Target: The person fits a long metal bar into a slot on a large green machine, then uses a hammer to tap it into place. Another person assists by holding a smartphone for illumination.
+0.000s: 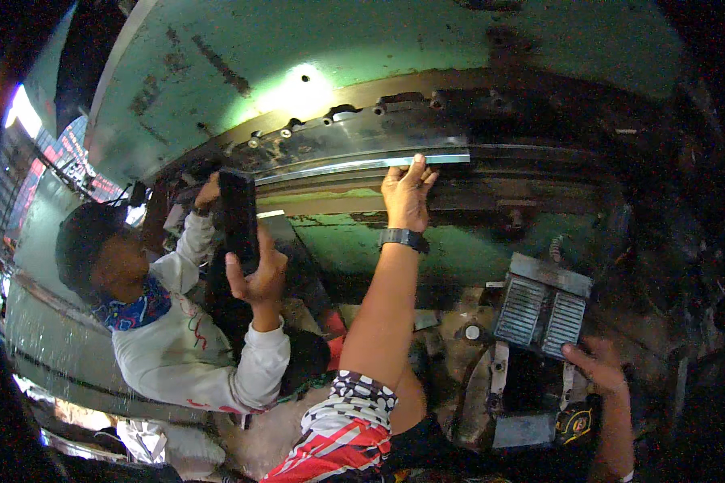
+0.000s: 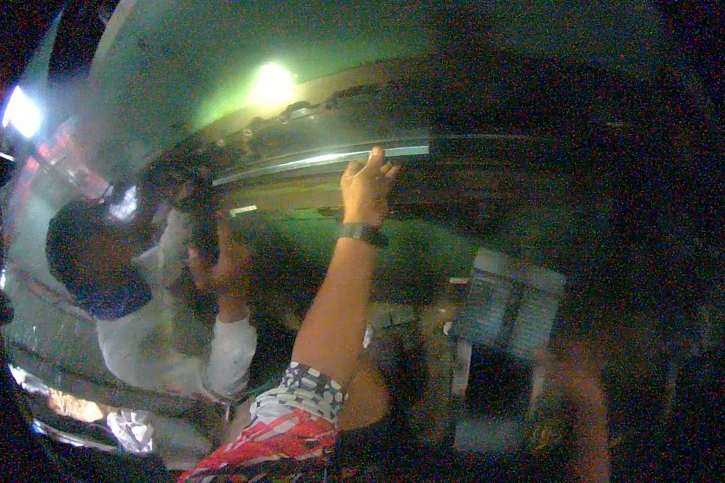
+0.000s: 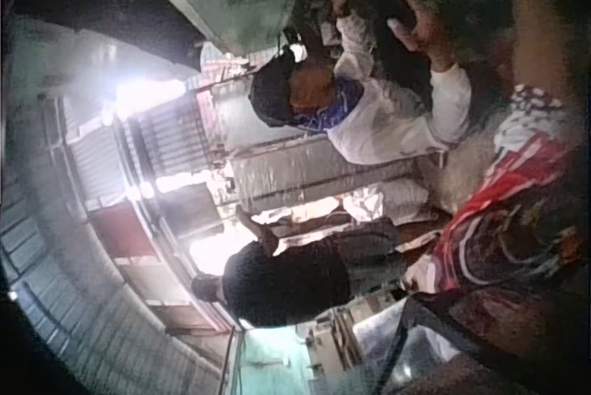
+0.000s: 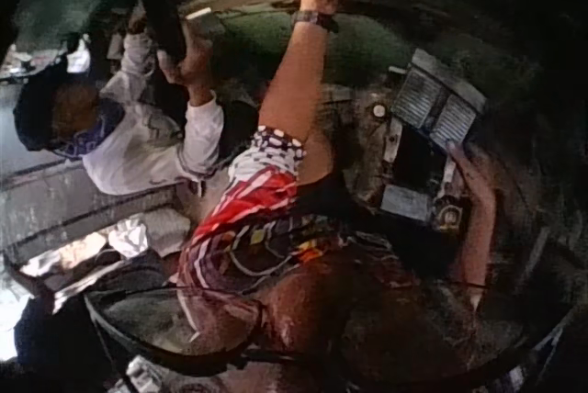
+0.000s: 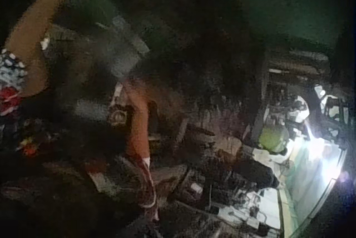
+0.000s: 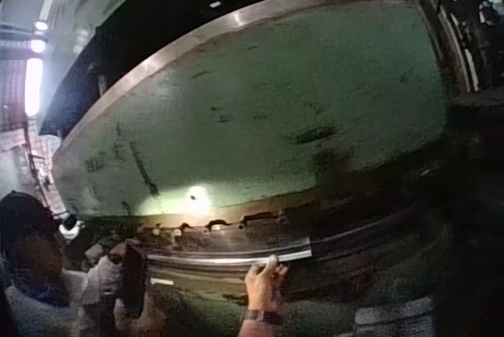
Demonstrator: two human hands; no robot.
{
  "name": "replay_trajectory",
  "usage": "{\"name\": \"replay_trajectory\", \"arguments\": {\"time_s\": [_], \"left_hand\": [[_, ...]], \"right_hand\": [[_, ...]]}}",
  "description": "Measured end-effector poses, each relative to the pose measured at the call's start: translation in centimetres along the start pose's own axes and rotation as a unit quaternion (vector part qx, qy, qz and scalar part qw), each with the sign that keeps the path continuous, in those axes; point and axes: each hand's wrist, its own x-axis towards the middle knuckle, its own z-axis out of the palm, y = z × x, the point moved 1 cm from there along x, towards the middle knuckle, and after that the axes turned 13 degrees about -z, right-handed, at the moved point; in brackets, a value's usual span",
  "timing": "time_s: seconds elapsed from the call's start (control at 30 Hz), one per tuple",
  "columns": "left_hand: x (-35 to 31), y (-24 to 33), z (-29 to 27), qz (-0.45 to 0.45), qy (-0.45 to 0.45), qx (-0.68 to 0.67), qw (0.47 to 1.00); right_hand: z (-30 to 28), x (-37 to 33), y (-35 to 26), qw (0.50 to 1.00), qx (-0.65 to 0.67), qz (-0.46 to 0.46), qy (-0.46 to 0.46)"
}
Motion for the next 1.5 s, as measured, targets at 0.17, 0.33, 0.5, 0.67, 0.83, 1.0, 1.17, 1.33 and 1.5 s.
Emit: {"name": "replay_trajectory", "arguments": {"time_s": [0.17,0.33,0.5,0.67,0.83,1.0,1.17,1.33,1.5], "left_hand": [[0.4,-0.3,-0.4,-0.009,0.003,0.001,1.0],[0.6,-0.3,-0.4,0.002,-0.008,-0.02,1.0],[0.3,-0.3,0.1,-0.004,0.007,-0.032,0.999],[0.4,-0.4,0.1,-0.007,-0.008,-0.042,0.999],[0.5,-0.5,-0.4,-0.017,-0.001,-0.019,1.0],[0.3,-0.3,-0.1,-0.015,0.009,-0.033,0.999],[0.3,-0.4,-0.3,-0.005,-0.001,-0.005,1.0],[0.1,-0.1,-0.4,-0.02,0.02,0.018,0.999],[0.0,-0.1,-0.1,0.004,0.016,-0.011,1.0]], "right_hand": [[0.0,-0.5,-1.6,1.0,0.013,0.013,-0.016],[-0.2,0.1,-2.3,0.997,-0.068,0.017,-0.033],[-0.8,-0.1,-2.0,0.994,-0.084,0.049,-0.048],[-0.4,-0.2,-1.9,0.997,-0.062,0.015,-0.052],[-0.8,0.5,1.2,0.99,-0.115,0.057,-0.057],[-0.4,0.4,1.4,0.991,-0.129,0.026,-0.035],[-0.2,0.0,-2.3,0.994,-0.103,-0.002,-0.046],[-0.1,-0.2,-2.1,0.99,-0.125,0.048,-0.051],[0.2,-0.1,-1.5,0.996,-0.043,-0.062,-0.04]]}}
